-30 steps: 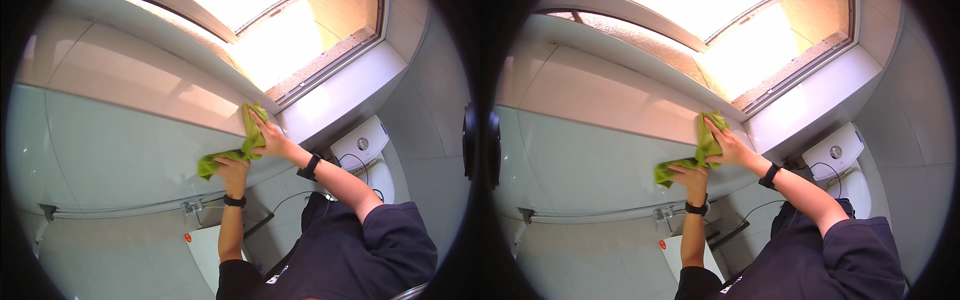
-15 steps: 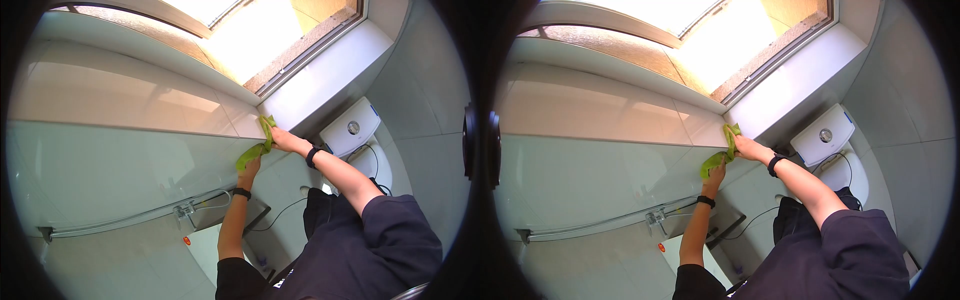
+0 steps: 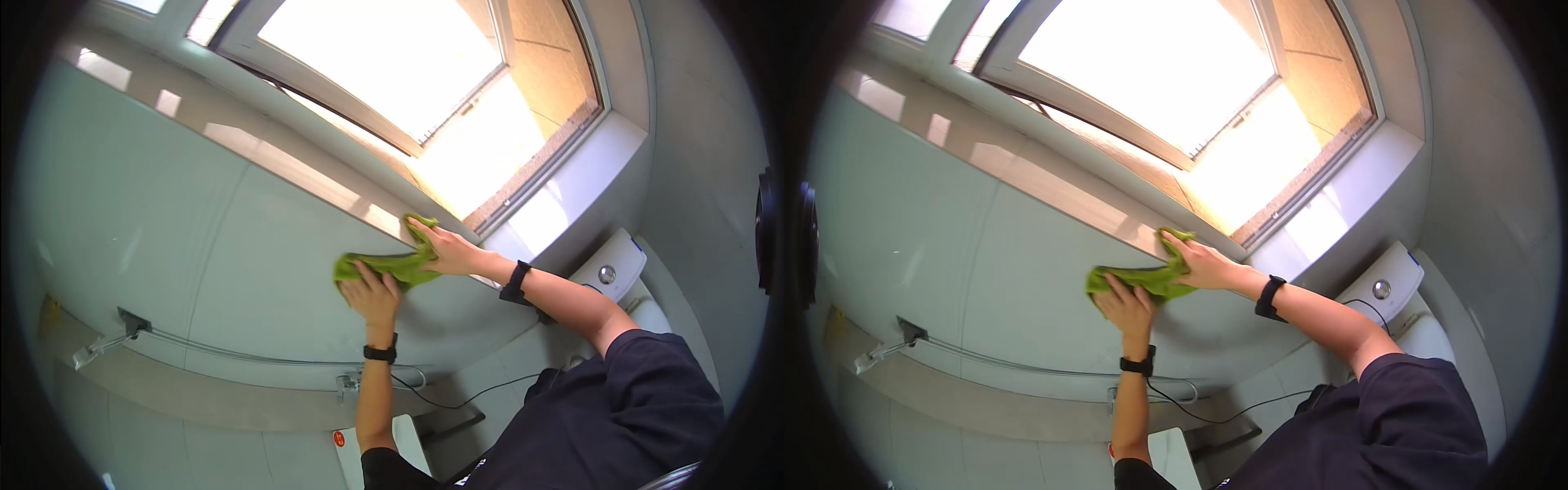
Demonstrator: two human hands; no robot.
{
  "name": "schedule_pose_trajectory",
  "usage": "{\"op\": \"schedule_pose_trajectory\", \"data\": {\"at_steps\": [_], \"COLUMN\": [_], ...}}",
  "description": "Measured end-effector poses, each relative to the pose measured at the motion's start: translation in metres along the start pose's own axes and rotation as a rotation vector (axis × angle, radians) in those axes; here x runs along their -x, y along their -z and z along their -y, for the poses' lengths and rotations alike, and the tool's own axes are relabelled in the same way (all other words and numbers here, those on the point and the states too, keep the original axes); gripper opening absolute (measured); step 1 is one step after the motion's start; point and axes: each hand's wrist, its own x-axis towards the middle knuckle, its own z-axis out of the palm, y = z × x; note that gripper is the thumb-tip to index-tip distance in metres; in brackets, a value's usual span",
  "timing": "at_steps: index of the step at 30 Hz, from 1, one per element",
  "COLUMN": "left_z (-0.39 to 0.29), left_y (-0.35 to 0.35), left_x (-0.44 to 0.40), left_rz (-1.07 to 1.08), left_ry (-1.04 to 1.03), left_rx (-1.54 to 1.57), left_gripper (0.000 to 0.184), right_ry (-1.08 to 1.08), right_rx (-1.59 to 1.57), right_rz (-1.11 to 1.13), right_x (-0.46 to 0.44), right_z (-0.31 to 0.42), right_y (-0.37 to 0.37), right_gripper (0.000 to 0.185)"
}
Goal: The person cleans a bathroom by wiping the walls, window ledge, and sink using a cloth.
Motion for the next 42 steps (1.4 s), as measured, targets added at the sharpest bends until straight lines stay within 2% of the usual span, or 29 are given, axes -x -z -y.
{"op": "schedule_pose_trajectory", "data": {"at_steps": [2, 4, 6, 8, 12, 14, 16, 22, 25, 27, 32, 35, 40, 42], "left_z": [0.014, 0.031, 0.057, 0.074, 0.086, 0.085, 0.084, 0.056, 0.024, 0.003, -0.048, -0.075, -0.110, -0.119], "left_y": [0.036, 0.066, 0.087, 0.107, 0.117, 0.096, 0.086, 0.066, 0.047, 0.030, -0.017, -0.040, -0.070, -0.079], "left_x": [-0.067, -0.126, -0.174, -0.216, -0.269, -0.276, -0.271, -0.236, -0.202, -0.176, -0.102, -0.056, 0.012, 0.029], "left_rz": [-0.089, -0.240, -0.338, -0.405, -0.412, -0.422, -0.376, -0.325, -0.281, -0.265, -0.233, -0.182, -0.110, -0.105], "left_ry": [0.095, 0.104, 0.131, 0.178, 0.274, 0.293, 0.256, 0.153, 0.221, 0.251, 0.168, 0.145, 0.097, 0.107], "left_rx": [-0.024, -0.032, -0.009, 0.000, -0.120, -0.202, -0.081, -0.063, -0.052, -0.045, -0.107, -0.116, -0.152, -0.114], "left_gripper": [0.060, 0.054, 0.047, 0.043, 0.050, 0.055, 0.062, 0.064, 0.068, 0.071, 0.072, 0.073, 0.074, 0.074], "right_ry": [0.143, 0.290, 0.294, 0.296, 0.271, 0.359, 0.257, 0.222, 0.230, 0.128, -0.083, 0.032, -0.326, -0.398], "right_rx": [-0.037, -0.043, -0.142, -0.173, -0.432, -0.537, -0.569, -0.504, -0.513, -0.528, -0.565, -0.444, -0.533, -0.586], "right_rz": [-0.100, -0.192, -0.127, -0.159, -0.048, -0.042, 0.009, -0.102, -0.127, -0.116, -0.083, -0.111, -0.003, 0.002], "right_x": [-0.039, -0.080, -0.120, -0.154, -0.205, -0.232, -0.240, -0.196, -0.166, -0.135, -0.064, -0.031, 0.017, 0.032], "right_z": [0.046, 0.083, 0.118, 0.147, 0.180, 0.167, 0.155, 0.102, 0.057, 0.028, -0.051, -0.102, -0.133, -0.137], "right_y": [0.020, 0.037, 0.063, 0.082, 0.102, 0.089, 0.082, 0.043, 0.021, 0.005, -0.038, -0.070, -0.079, -0.080], "right_gripper": [0.105, 0.102, 0.100, 0.096, 0.098, 0.101, 0.104, 0.087, 0.083, 0.084, 0.085, 0.081, 0.092, 0.096]}}
